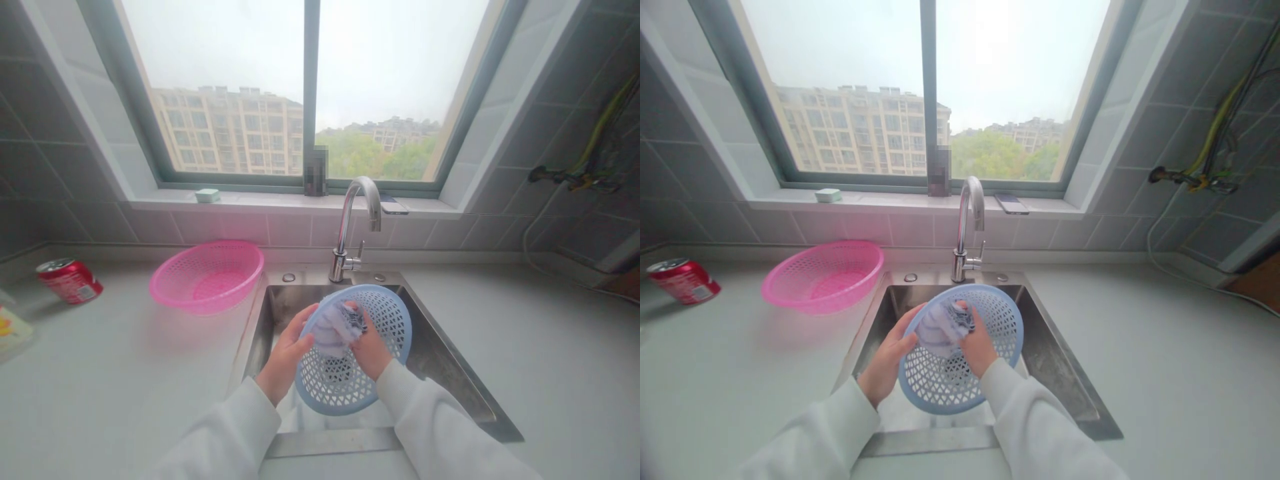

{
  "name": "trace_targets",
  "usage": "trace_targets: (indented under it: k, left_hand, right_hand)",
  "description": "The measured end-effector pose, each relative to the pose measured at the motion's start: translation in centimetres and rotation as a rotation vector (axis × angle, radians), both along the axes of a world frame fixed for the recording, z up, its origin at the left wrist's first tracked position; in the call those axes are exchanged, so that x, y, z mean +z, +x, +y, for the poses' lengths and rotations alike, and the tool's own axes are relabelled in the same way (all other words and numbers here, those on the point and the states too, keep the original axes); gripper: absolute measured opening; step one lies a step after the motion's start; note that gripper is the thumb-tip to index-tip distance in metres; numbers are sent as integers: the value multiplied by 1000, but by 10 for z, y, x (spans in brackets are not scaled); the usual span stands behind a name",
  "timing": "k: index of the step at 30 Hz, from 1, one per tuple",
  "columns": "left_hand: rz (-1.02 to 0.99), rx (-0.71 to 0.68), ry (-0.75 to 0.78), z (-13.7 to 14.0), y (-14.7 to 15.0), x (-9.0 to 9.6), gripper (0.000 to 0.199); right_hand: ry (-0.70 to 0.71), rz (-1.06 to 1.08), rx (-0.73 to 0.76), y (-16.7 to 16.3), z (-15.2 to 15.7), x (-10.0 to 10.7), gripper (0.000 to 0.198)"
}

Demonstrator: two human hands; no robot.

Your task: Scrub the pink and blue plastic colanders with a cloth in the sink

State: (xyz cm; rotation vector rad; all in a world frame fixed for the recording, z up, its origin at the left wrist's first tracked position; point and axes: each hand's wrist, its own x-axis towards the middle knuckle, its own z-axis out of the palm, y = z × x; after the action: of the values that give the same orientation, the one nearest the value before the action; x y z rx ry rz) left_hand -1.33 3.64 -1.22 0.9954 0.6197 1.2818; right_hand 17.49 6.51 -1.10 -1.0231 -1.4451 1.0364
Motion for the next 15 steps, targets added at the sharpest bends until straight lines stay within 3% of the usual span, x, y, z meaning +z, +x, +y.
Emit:
trace_targets:
  k: [5, 7, 10, 15]
  left_hand:
    - [-8, -25, -66, 1, -3, -1, 66]
    - [28, -12, -66, 2, -4, -1, 67]
    - [58, 18, -47, 4, -3, 0, 68]
    - [50, 38, -34, 5, -1, 1, 67]
  right_hand:
    - [-2, -186, 386, -10, -9, 7, 31]
    - [20, -245, 450, -11, -11, 8, 26]
    - [-18, -220, 376, -11, -11, 6, 24]
    - [-142, 72, 30, -5, -5, 5, 39]
